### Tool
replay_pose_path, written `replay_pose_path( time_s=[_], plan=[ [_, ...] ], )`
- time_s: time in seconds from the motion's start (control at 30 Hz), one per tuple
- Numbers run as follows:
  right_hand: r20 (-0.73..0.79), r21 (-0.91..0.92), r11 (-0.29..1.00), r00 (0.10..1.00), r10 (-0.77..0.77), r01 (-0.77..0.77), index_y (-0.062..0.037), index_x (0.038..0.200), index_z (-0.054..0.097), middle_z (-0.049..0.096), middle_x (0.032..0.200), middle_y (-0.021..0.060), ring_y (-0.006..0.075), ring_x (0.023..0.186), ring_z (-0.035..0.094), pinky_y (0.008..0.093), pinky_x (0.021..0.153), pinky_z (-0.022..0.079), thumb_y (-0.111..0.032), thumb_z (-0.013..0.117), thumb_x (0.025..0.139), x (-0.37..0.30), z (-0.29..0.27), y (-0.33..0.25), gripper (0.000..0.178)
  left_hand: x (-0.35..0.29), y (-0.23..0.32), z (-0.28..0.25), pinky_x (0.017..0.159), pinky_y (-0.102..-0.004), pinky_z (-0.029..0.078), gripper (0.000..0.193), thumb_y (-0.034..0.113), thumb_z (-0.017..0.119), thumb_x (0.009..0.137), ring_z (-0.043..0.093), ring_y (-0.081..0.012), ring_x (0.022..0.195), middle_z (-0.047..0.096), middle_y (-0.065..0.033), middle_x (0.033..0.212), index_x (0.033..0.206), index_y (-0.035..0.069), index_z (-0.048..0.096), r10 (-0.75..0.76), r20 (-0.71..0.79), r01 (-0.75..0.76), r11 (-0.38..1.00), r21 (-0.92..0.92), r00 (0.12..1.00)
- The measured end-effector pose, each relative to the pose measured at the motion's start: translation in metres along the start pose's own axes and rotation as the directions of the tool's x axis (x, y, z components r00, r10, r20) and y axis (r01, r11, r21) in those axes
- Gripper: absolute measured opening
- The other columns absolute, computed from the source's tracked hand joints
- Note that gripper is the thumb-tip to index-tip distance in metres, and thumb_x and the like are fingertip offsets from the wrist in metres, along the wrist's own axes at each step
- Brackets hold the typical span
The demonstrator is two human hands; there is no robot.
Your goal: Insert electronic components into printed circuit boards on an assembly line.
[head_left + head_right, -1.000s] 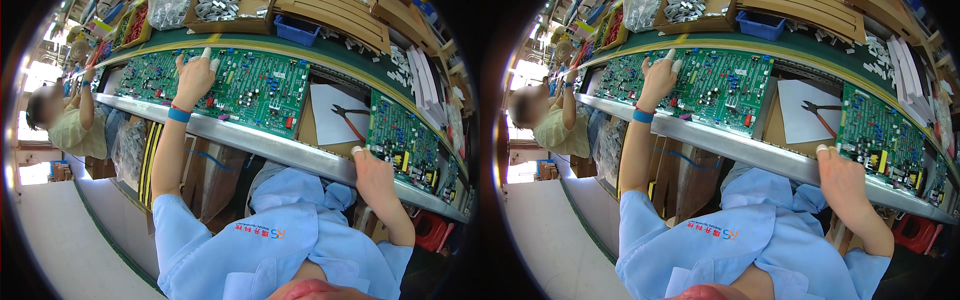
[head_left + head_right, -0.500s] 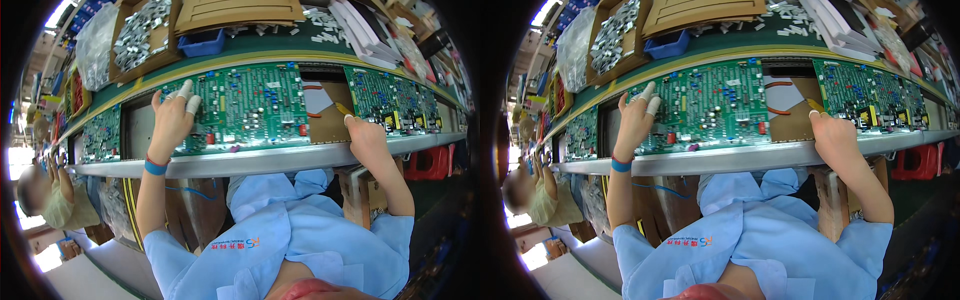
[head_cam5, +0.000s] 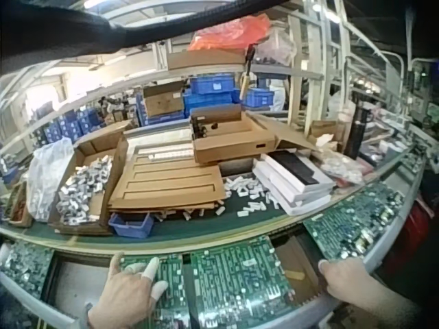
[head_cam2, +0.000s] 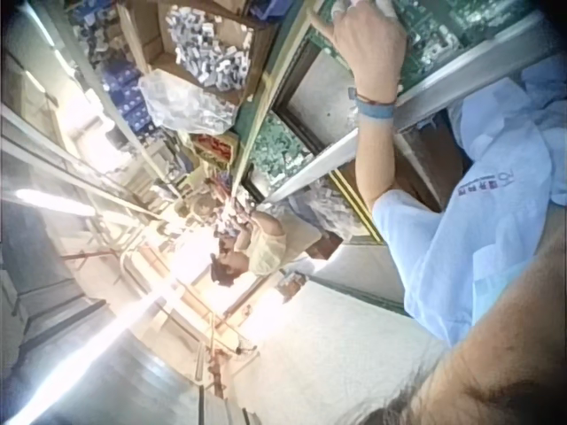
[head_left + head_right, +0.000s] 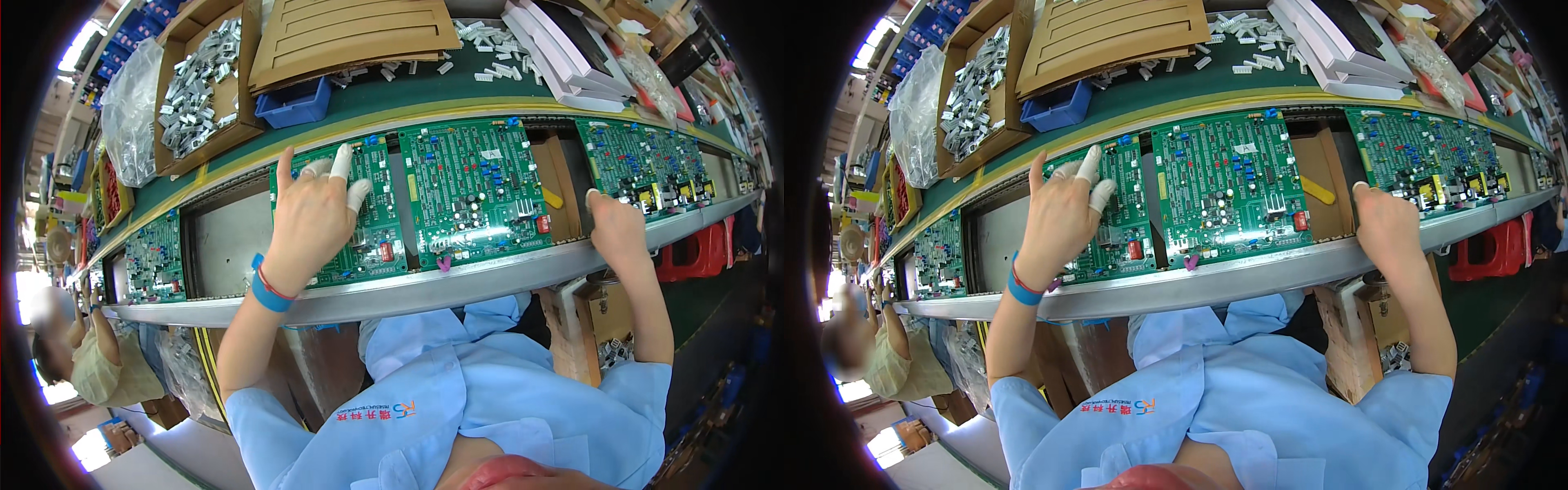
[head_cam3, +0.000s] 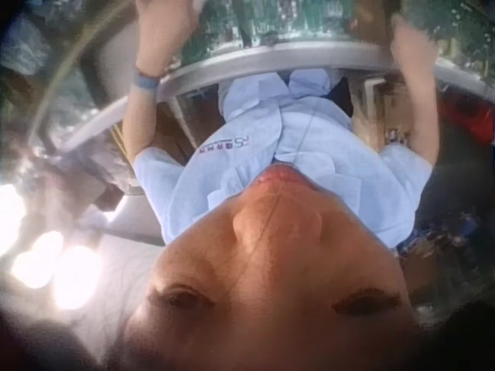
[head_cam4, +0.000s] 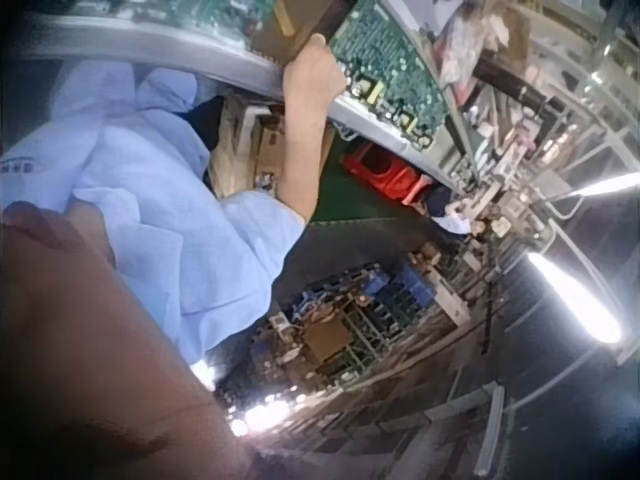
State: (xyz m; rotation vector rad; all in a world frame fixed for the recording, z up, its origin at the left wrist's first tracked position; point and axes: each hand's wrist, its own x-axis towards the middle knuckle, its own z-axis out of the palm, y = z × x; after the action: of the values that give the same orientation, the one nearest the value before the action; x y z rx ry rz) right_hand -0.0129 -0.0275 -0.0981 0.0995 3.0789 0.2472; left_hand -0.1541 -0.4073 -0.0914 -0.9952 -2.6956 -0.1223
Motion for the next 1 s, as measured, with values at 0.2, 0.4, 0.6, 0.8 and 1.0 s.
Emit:
replay_pose_path(
  time_s=[0.2, 0.4, 0.6, 0.8, 1.0],
  plan=[
    [0.002, -0.109, 0.979, 0.985, 0.174, -0.173, -0.0041, 0.089, 0.055, 0.067, 0.076, 0.0176, 0.037, 0.076, 0.068, 0.0483, 0.063, 0.053, 0.004, 0.059, 0.074, 0.0, 0.022, 0.057, 0.018, 0.071, -0.014, 0.012, 0.098, -0.0441, 0.042, 0.036, 0.01, 0.056, 0.092, 0.065, -0.0299, 0.098, 0.069, -0.0156, 0.104, 0.127, 0.007, 0.061, 0.076, -0.07, -0.086, 0.984, -0.154, 0.995],
    [-0.032, -0.027, 0.978, 0.978, 0.204, -0.205, -0.0055, 0.092, 0.059, 0.066, 0.079, 0.021, 0.0408, 0.077, 0.065, 0.0517, 0.067, 0.051, -0.003, 0.06, 0.082, 0.028, 0.018, 0.069, 0.011, 0.137, -0.022, 0.059, 0.082, -0.0361, 0.051, 0.033, 0.004, 0.058, 0.083, 0.066, -0.026, 0.091, 0.067, -0.0109, 0.099, 0.115, 0.008, 0.065, 0.289, -0.093, -0.267, 0.944, 0.193, 0.953],
    [-0.297, 0.319, 0.924, 0.948, -0.115, 0.212, -0.0116, 0.118, 0.06, 0.064, 0.116, 0.0115, 0.0347, 0.105, 0.062, 0.0405, 0.085, 0.051, -0.007, 0.06, 0.088, 0.13, -0.001, 0.002, 0.03, 0.149, -0.026, 0.087, 0.075, -0.032, 0.052, 0.016, 0.01, 0.061, 0.08, 0.066, -0.0206, 0.081, 0.063, -0.0044, 0.085, 0.096, 0.009, 0.065, 0.373, -0.055, -0.309, 0.834, 0.458, 0.926],
    [-0.478, 0.321, 0.843, 0.842, -0.25, 0.432, -0.0087, 0.108, 0.066, 0.061, 0.103, 0.0104, 0.0321, 0.102, 0.06, 0.0399, 0.085, 0.049, -0.016, 0.066, 0.087, 0.22, 0.034, -0.026, 0.022, 0.148, -0.018, 0.083, 0.066, -0.03, 0.053, 0.008, 0.011, 0.061, 0.078, 0.066, -0.0193, 0.078, 0.06, -0.0032, 0.082, 0.086, 0.01, 0.061, 0.33, -0.022, -0.271, 0.811, 0.518, 0.944],
    [-0.643, -0.036, 0.879, 0.662, -0.385, 0.475, -0.0068, 0.088, 0.06, 0.059, 0.09, 0.0077, 0.0275, 0.089, 0.063, 0.0391, 0.067, 0.053, -0.016, 0.065, 0.087, 0.238, 0.033, -0.029, 0.011, 0.133, -0.02, 0.06, 0.059, -0.0333, 0.053, 0.007, 0.01, 0.059, 0.084, 0.066, -0.0229, 0.074, 0.059, -0.0086, 0.083, 0.089, 0.006, 0.055, 0.28, -0.013, -0.253, 0.886, 0.389, 0.96]
  ],
)
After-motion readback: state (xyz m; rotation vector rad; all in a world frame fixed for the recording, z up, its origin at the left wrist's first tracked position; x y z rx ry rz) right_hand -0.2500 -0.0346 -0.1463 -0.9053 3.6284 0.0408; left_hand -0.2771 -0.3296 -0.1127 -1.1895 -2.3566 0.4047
